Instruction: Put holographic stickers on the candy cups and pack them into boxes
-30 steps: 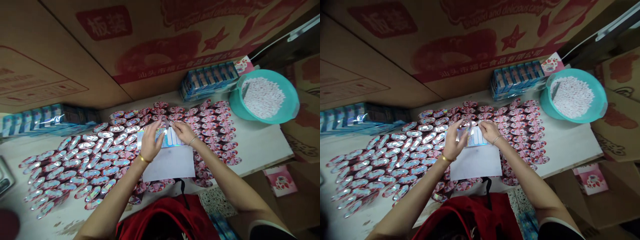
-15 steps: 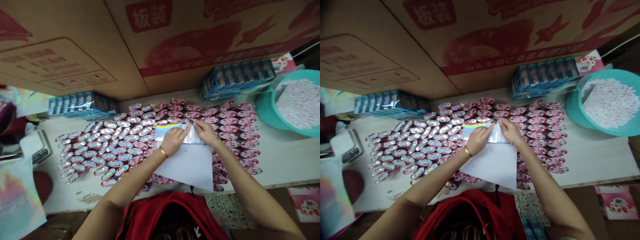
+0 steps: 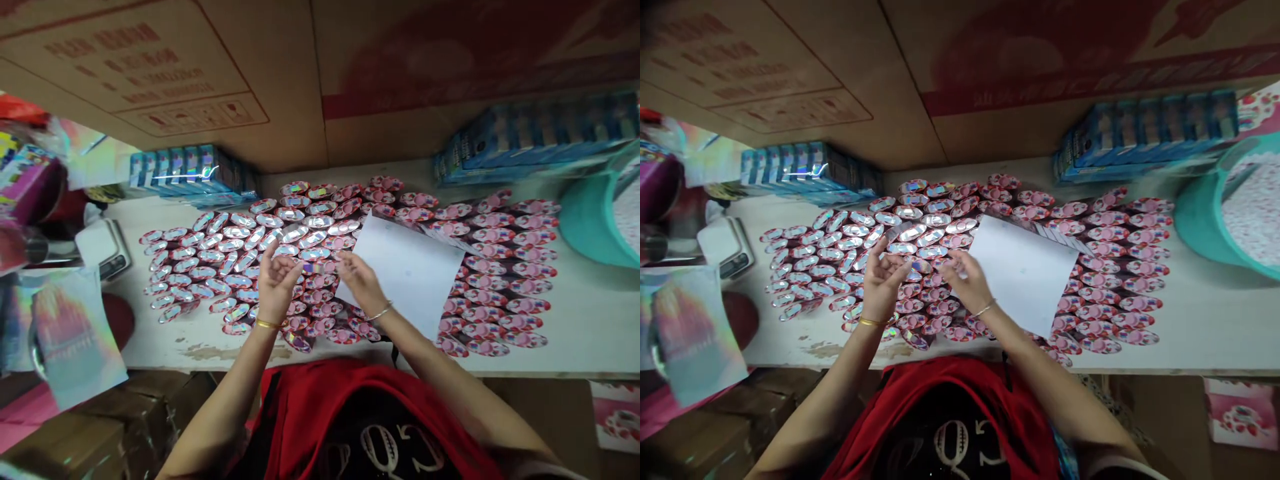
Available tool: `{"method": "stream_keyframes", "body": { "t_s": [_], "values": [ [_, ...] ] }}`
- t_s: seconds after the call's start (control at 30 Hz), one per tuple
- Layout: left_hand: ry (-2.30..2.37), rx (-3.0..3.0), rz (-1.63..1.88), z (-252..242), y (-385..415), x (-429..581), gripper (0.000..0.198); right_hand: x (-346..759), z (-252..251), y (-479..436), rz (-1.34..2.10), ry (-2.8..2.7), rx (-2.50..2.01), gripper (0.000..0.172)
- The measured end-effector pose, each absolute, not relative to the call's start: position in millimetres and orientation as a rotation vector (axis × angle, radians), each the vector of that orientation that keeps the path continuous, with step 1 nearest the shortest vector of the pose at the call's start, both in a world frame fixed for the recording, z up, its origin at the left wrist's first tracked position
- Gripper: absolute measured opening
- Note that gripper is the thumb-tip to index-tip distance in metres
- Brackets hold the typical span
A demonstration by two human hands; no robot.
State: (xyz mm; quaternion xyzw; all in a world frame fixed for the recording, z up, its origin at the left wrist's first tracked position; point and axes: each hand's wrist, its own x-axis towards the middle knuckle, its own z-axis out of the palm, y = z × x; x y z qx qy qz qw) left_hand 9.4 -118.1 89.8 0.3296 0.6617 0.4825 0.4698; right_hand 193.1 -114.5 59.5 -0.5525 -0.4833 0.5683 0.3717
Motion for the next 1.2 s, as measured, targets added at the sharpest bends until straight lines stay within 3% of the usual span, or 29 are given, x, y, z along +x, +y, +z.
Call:
{"method": "stream_keyframes", "body": {
  "t_s": [0.1,0.5,0.9,1.07,1.2],
  "values": [
    [1.648,0.808,1.102,77.3,-125.8,-10.1,0.07,150.7,44.7,-126.5,1.593,-1.107,-1.375,0.033],
    [1.672,1.081,0.981,38.1,-116.0,-44.3,0.07,112.2,19.4,-116.4,1.507,-1.13,-1.465,0.03],
    [1.715,1.753,0.6,5.8,-113.5,-55.2,0.067,103.6,3.2,-128.6,0.885,-1.815,-1.879,0.02],
    [1.738,1.999,0.437,-4.4,-116.6,-50.4,0.057,100.4,-5.0,-131.1,0.836,-1.866,-1.902,0.011],
    [1.953,1.979,0.44,0.5,-119.9,-50.6,0.052,104.6,-3.7,-130.5,0.888,-1.831,-1.886,0.022]
  ]
}}
